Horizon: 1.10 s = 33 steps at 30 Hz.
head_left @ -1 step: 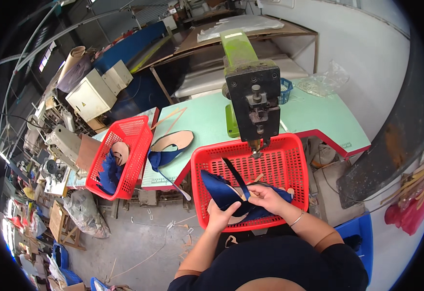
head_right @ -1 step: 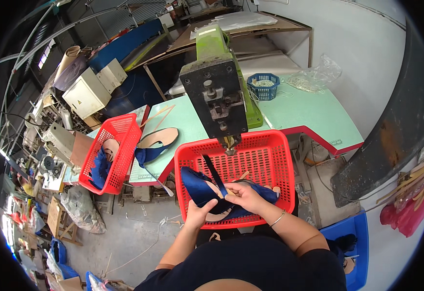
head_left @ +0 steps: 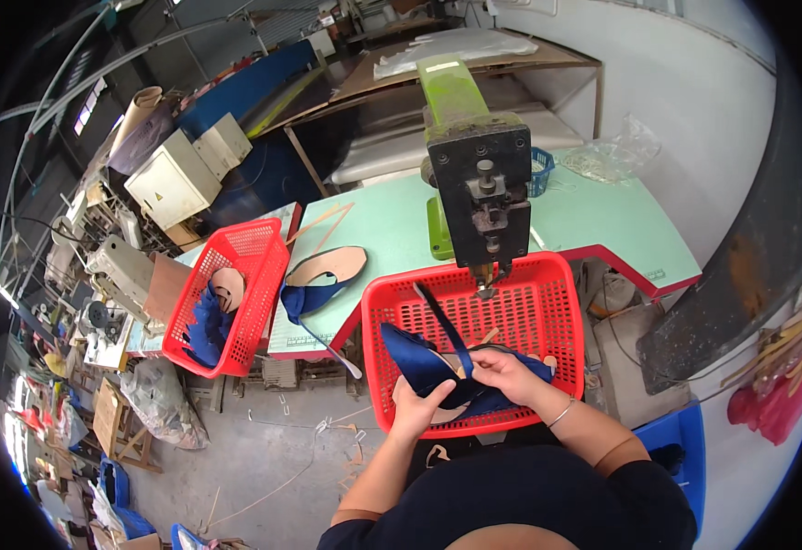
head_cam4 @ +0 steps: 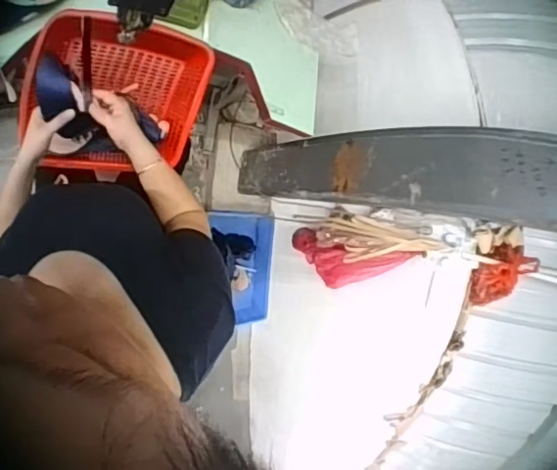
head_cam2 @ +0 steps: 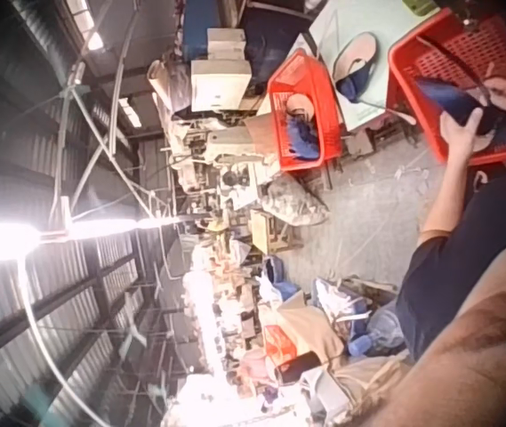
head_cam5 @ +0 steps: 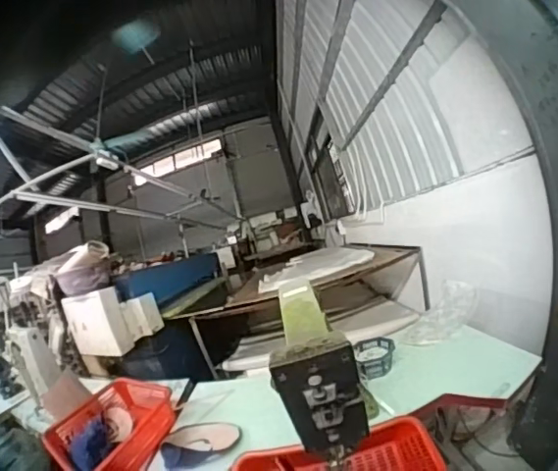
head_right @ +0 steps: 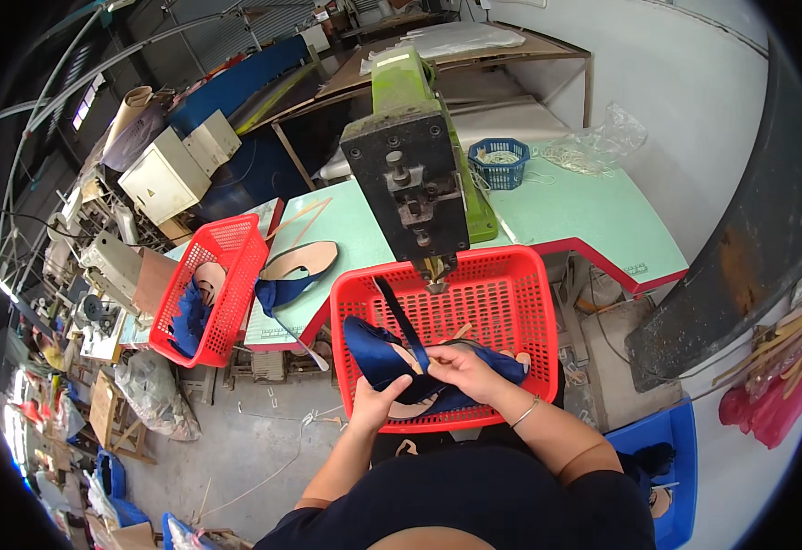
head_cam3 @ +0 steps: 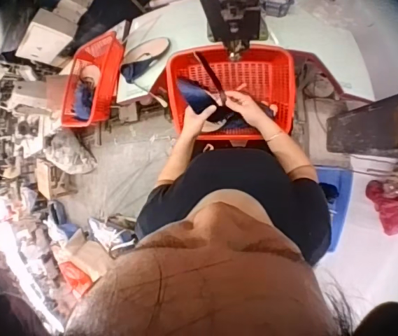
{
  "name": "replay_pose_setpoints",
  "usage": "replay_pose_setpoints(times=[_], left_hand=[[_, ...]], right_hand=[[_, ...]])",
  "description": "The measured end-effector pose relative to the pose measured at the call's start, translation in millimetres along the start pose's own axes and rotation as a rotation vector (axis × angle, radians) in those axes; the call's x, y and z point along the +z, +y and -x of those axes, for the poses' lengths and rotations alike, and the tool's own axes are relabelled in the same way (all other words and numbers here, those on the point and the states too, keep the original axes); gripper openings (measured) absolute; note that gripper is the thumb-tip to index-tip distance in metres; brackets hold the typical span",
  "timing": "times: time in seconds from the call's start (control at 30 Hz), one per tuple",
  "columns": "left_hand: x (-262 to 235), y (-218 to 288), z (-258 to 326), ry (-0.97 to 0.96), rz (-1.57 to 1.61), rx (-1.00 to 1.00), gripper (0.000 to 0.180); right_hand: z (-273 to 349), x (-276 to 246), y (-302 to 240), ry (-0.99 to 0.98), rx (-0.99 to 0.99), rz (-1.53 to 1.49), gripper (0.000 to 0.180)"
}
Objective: The person assembles blue sandals by attaching white straps to the soles using a green hydraulic press. They repeatedly pick up a sole and strap, align them under the press, operate the lever to secure the attachment, and place the finished unit into a red basket.
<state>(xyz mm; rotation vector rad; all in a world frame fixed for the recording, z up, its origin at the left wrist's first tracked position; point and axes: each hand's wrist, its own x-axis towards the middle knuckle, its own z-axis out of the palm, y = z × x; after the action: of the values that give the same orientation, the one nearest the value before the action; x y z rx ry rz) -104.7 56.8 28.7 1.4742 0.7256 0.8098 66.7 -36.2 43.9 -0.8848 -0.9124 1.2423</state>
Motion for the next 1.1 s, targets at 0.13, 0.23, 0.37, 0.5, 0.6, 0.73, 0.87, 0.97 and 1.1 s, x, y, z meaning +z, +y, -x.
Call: replay_pose_setpoints(times=[0.13,0.23,0.37,0.5,0.6,0.73,0.87,0.97,1.1], left_hand=[[0,4,-2,0.093,-0.011,-0.046,0.023],[1,5,-4,0.048,-0.26,0.122,0.013],[7,3,-5,0.124,-0.362,0.283,0.011],[9,2,-7,0.136,-0.22,0.239,0.011],[11,-8,-9,0.137,-0.143,0.2,0.014],[18,-2,-12,0.198,0.081,0.126,0.029],[2,29,-32,0.426,-0.075,0.236,0.08],[2,83,-47,-0.208,-0.865,0.701,0.066],[-5,44,-61,-0.369,-1.231,0.855,0.044]], right_hand=[[0,0,-4,0.003,-0.091,0.167,0.027],[-9,-19,19,-0.028,0.138,0.01,0.019],[-16,-5,0,0.035,0.174,-0.159,0.022],[-20,-19,-3,-0.065,0.335,-0.196,0.025],[-18,-18,-6,-0.003,0.323,-0.01,0.02],[-9,3,-34,0.172,-0.274,0.84,0.017],[-6,-1,-50,0.145,-0.655,1.321,0.015],[-8,-3,-55,0.04,-0.753,1.455,0.011],[-13,-10,-53,0.239,-0.595,1.407,0.008]])
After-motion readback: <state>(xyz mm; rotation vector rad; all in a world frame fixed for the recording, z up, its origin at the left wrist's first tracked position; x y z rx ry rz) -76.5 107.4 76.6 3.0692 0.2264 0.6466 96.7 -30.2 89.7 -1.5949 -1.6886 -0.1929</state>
